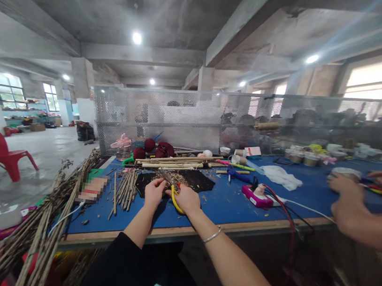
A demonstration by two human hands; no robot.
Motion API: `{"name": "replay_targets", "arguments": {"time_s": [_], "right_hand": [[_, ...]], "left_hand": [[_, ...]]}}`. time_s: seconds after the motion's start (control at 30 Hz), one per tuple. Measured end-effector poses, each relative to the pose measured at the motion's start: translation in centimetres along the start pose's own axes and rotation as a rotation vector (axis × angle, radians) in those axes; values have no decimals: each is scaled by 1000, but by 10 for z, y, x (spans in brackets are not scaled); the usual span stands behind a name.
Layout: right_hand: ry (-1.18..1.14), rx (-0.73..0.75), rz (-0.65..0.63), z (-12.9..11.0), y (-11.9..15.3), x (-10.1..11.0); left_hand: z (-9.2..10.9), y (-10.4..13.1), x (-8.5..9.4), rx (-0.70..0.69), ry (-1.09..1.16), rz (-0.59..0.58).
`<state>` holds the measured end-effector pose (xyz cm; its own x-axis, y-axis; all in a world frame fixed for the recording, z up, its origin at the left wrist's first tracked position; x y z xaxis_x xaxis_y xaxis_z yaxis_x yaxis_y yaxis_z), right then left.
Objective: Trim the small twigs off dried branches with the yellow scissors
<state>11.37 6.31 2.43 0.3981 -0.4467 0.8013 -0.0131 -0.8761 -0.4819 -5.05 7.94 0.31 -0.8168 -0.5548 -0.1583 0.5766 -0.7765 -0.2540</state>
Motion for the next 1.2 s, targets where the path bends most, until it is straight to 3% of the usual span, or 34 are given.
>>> {"name": "replay_targets", "arguments": {"time_s": [0.23, 0.63, 0.87, 1.2], "right_hand": [[21, 36, 112, -3, -1, 8], [12, 140, 145, -9, -2, 7], [-26, 110, 65, -6, -4, 1], [11, 53, -4, -4, -2, -3]], "left_hand": [[-8, -1, 2, 100, 99, 34], [3, 4, 1, 43, 44, 3], [10, 9, 0, 42, 80, 7], [0, 4, 3, 85, 107, 44]]}}
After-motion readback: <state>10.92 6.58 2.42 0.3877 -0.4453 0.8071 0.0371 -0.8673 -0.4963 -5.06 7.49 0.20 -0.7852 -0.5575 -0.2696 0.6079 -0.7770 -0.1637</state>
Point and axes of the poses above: each hand's wrist, its own y-axis away from the middle knuckle, its own x-axis out of the back of the hand, z = x × y, the point moved 10 cm from there along -y, towards the middle knuckle, and after that the axes turned 13 degrees about z, right-handed, at the moved point
